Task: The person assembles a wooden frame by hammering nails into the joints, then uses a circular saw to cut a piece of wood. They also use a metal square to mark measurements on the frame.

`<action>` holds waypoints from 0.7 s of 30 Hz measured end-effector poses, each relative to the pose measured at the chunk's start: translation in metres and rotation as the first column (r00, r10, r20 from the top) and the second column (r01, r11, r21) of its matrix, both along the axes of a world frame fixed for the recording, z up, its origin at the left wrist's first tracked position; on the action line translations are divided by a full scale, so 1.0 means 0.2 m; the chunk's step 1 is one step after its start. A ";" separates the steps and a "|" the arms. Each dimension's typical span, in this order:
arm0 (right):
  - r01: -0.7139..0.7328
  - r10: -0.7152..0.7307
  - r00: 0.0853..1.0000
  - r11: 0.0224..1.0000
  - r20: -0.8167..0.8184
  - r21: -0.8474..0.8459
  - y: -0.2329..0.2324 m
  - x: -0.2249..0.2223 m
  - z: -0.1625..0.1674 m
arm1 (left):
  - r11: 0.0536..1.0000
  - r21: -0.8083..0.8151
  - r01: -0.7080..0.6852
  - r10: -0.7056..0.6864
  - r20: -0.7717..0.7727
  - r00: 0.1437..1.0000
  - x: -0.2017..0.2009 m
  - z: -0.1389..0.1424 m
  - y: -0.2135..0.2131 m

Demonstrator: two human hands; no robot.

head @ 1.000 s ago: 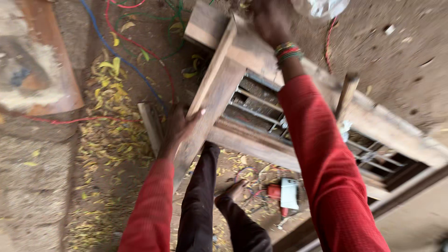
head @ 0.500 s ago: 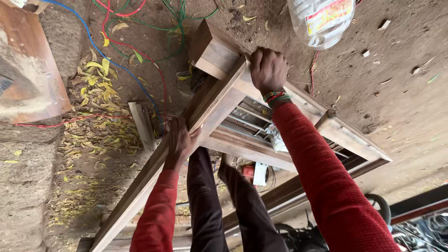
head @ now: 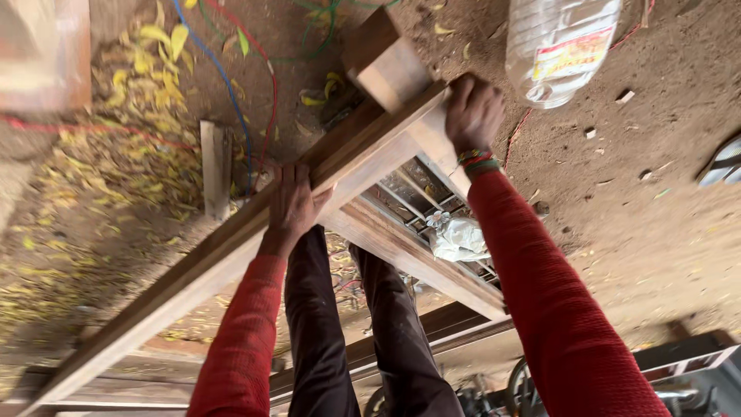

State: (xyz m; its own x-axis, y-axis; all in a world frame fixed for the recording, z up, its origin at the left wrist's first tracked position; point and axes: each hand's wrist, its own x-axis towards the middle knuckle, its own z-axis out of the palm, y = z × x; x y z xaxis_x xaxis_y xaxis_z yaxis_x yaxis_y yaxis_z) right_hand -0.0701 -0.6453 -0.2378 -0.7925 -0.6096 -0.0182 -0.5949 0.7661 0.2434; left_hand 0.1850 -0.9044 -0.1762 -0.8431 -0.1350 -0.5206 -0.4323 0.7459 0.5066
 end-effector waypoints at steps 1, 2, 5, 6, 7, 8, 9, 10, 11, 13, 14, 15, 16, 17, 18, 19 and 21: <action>0.008 -0.008 1.000 1.000 0.011 0.021 0.01 0.00 -0.01 | 1.000 0.009 -0.006 0.006 0.012 1.000 0.01 -0.01 0.00; 0.005 -0.005 1.000 1.000 0.007 -0.027 0.01 0.00 -0.02 | 1.000 0.016 -0.013 0.013 0.027 1.000 0.03 -0.02 0.01; 0.032 -0.028 0.998 0.996 0.053 -0.089 0.02 -0.05 -0.03 | 1.000 0.000 -0.029 0.029 -0.020 0.999 0.09 -0.05 0.03; 0.203 -0.164 0.966 0.960 0.200 -0.194 0.01 -0.06 -0.03 | 0.999 -0.032 -0.038 0.036 -0.041 0.998 0.11 -0.07 0.03; 0.383 -0.279 0.893 0.884 0.353 -0.268 0.00 -0.06 -0.01 | 0.997 -0.063 -0.042 0.038 -0.062 0.997 0.12 -0.09 0.04; 0.555 -0.361 0.785 0.771 0.503 -0.312 -0.01 -0.06 0.00 | 0.994 -0.098 -0.046 0.038 -0.086 0.996 0.13 -0.10 0.04; 0.605 -0.397 0.764 0.714 0.509 -0.352 -0.03 -0.05 0.04 | 0.992 -0.130 -0.008 -0.005 -0.096 0.995 0.14 -0.12 0.05; 0.648 -0.427 0.741 0.656 0.518 -0.387 -0.06 -0.01 0.09 | 0.987 -0.161 0.025 -0.042 -0.101 0.994 0.15 -0.14 0.05; 0.686 -0.446 0.715 0.597 0.539 -0.416 -0.10 0.05 0.13 | 0.979 -0.196 0.051 -0.071 -0.094 0.993 0.15 -0.16 0.05; 0.361 -0.079 0.846 0.812 0.527 -0.458 -0.22 0.27 0.22 | 0.983 -0.182 0.008 -0.030 -0.119 0.992 0.15 -0.18 0.06; 0.168 0.117 0.854 0.861 0.508 -0.479 -0.27 0.38 0.27 | 0.985 -0.172 -0.015 -0.008 -0.137 0.990 0.15 -0.18 0.06; -0.026 0.301 0.822 0.868 0.483 -0.495 -0.33 0.49 0.31 | 0.988 -0.154 -0.017 -0.002 -0.119 0.993 0.16 -0.18 0.06; -0.224 0.476 0.755 0.834 0.451 -0.505 -0.38 0.57 0.34 | 0.991 -0.135 -0.022 0.007 -0.108 0.994 0.16 -0.18 0.06; -0.406 0.630 0.650 0.760 0.425 -0.507 -0.41 0.64 0.36 | 0.993 -0.116 -0.026 0.015 -0.092 0.996 0.17 -0.17 0.06; -0.408 0.628 0.656 0.762 0.419 -0.504 -0.43 0.66 0.38 | 0.993 -0.105 -0.053 0.042 -0.104 0.994 0.17 -0.16 0.07; -0.416 0.630 0.662 0.759 0.406 -0.500 -0.45 0.68 0.39 | 0.992 -0.097 -0.084 0.072 -0.122 0.990 0.17 -0.15 0.07; -0.418 0.630 0.661 0.760 0.408 -0.498 -0.46 0.68 0.38 | 0.987 -0.071 -0.147 0.138 -0.119 0.983 0.17 -0.14 0.07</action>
